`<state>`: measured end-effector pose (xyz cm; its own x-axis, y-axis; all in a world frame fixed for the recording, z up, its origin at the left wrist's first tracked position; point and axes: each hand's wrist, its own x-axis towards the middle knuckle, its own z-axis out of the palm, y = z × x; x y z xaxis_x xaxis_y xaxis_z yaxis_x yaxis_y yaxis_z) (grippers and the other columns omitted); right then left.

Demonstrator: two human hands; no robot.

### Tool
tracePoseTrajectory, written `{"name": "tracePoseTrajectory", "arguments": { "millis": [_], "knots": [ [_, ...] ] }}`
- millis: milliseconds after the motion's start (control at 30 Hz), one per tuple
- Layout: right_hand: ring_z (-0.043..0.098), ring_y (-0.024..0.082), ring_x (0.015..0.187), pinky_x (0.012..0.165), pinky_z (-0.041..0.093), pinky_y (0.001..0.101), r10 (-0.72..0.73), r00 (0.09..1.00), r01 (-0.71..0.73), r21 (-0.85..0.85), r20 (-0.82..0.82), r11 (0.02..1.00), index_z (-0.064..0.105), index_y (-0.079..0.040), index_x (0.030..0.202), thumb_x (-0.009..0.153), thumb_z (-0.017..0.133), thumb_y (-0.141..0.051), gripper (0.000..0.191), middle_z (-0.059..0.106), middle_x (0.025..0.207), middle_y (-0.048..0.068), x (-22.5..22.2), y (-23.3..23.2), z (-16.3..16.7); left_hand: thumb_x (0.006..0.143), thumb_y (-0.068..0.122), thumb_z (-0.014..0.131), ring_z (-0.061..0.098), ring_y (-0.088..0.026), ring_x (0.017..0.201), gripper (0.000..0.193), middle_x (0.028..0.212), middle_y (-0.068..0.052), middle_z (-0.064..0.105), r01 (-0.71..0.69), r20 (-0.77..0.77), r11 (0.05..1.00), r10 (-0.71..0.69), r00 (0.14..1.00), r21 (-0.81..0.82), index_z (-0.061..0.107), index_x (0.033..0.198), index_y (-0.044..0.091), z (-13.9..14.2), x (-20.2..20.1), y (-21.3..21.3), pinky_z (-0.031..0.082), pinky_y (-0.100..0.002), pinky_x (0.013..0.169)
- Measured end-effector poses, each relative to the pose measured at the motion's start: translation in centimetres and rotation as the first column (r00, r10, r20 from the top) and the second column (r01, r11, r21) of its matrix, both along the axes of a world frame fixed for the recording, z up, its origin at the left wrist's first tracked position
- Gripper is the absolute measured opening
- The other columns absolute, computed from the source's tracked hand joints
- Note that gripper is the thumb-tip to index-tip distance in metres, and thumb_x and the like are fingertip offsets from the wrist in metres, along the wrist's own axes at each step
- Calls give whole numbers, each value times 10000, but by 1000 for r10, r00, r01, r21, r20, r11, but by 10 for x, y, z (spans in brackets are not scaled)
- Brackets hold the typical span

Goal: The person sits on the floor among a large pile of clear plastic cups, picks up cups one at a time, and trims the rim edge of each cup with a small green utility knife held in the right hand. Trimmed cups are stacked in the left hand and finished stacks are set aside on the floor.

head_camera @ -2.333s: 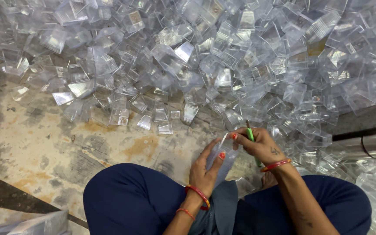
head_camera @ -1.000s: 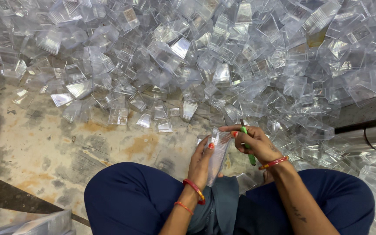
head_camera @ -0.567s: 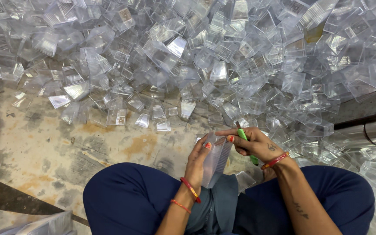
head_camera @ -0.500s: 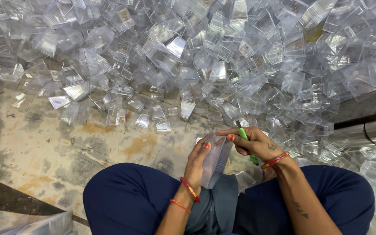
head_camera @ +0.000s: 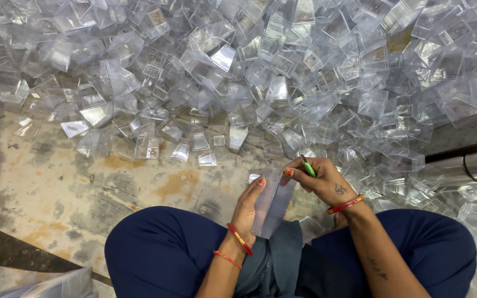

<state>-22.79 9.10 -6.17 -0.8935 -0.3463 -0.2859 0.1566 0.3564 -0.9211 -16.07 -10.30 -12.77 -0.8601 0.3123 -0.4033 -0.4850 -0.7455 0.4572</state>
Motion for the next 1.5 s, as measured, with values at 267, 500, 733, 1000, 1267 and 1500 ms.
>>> {"name": "tracePoseTrajectory", "arguments": {
  "millis": [267, 500, 733, 1000, 1267, 1500],
  "knots": [
    [470, 44, 516, 469, 399, 237, -148, 984, 143, -57, -99, 988, 742, -34, 1020, 971, 631, -246, 244, 802, 844, 40, -7, 6, -9, 986, 327, 633, 732, -186, 849, 428, 1081, -96, 717, -21, 28, 999, 20, 999, 32, 623, 1315, 52, -5, -3, -2, 623, -344, 675],
    [532, 24, 573, 501, 423, 228, -270, 943, 286, 63, -194, 956, 781, -29, 996, 969, 633, -199, 227, 809, 865, -5, -13, 13, -8, 979, 314, 614, 709, -162, 885, 463, 1097, -61, 717, -81, 32, 997, 81, 996, 8, 619, 1375, 75, -2, -5, -1, 606, -327, 691],
    [523, 61, 541, 493, 380, 259, -288, 914, 378, 345, -284, 859, 826, -64, 1013, 884, 756, -213, 209, 682, 639, 46, -6, 13, -5, 1000, 299, 619, 715, -144, 987, 484, 1187, -61, 721, -108, 45, 994, 109, 993, -14, 616, 1417, 52, -4, -5, 1, 612, -288, 795],
    [589, 19, 623, 532, 440, 210, -339, 835, 420, 102, -433, 902, 792, -37, 1027, 952, 702, -198, 200, 763, 811, 27, -9, 18, -9, 961, 331, 614, 708, -168, 907, 498, 1138, -70, 711, -55, 29, 997, 57, 998, -49, 614, 1402, 99, 1, -4, -2, 610, -336, 701],
    [418, 37, 537, 471, 326, 248, -60, 993, 60, -2, -99, 998, 783, -32, 1015, 962, 683, -219, 218, 645, 707, -34, -3, 6, -8, 974, 371, 618, 706, -198, 905, 536, 1147, -71, 707, 16, 12, 999, -16, 1000, 39, 569, 1438, 108, 2, -4, -1, 616, -358, 683],
    [327, 48, 531, 480, 252, 255, 39, 993, -35, -37, 107, 999, 773, -28, 997, 997, 680, -272, 262, 455, 612, -51, -5, 12, -20, 939, 433, 615, 703, -154, 919, 543, 1137, -33, 699, 114, 102, 979, -133, 986, 169, 558, 1431, 212, 4, 1, -2, 616, -372, 673]
  ]
}}
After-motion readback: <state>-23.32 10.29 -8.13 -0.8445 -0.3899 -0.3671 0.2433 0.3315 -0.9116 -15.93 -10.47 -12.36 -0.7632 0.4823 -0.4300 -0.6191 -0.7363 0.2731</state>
